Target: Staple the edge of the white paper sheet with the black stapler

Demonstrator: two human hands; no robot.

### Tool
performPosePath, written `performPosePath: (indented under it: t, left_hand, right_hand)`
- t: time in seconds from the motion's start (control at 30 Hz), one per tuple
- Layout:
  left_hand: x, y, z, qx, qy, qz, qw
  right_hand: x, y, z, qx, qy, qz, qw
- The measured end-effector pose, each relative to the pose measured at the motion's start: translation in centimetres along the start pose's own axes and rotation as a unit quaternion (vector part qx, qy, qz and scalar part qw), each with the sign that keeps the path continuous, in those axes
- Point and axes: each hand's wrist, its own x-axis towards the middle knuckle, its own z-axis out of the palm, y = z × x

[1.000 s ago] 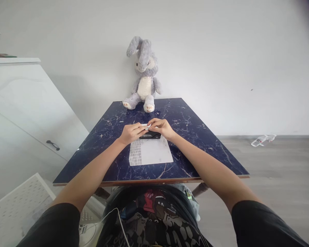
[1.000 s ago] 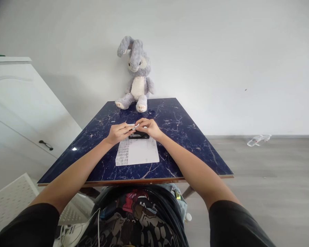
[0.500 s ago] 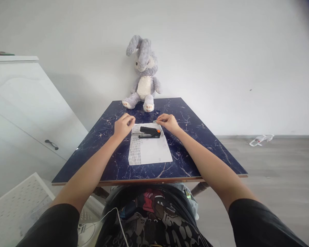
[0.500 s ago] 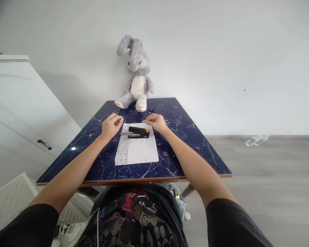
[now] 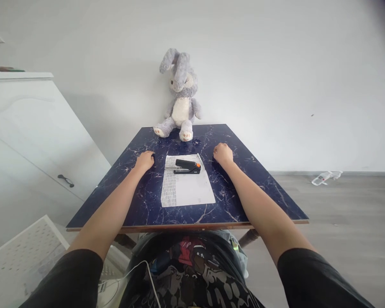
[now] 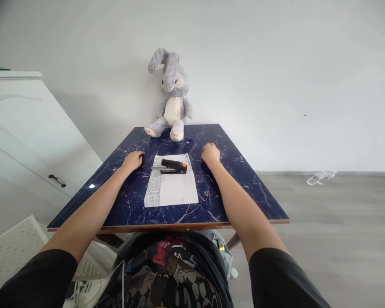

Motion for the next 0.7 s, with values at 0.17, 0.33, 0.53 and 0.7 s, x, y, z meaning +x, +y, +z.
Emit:
performPosePath:
  t: [0.17,0.33,0.53,0.7]
  left_hand:
    - [-0.2,0.3,-0.5,-0.015,0.023,0.017,0.999]
    - [-0.3,1.0,-0.9,-0.079,0.057,0.031,0.995]
    - [-1.0,3.8,-0.9,-0.298,0.076,0.067,0.949]
    - [-2.0,6.2,-1.2,-0.533,0.023,0.075,0.842]
  right_hand:
    - [-0.1,0.2,0.1,0.007,-0.020,0.023,1.000]
    - [-0.5,-0.5,0.0,0.037,0.022,-0.013,0.999]
    - [-0.8,-1.8,1.2,0.136,0.029,-0.122,0.983]
    - [-0.6,-1.8,2.2,0.171,0.021,-0.162,0.972]
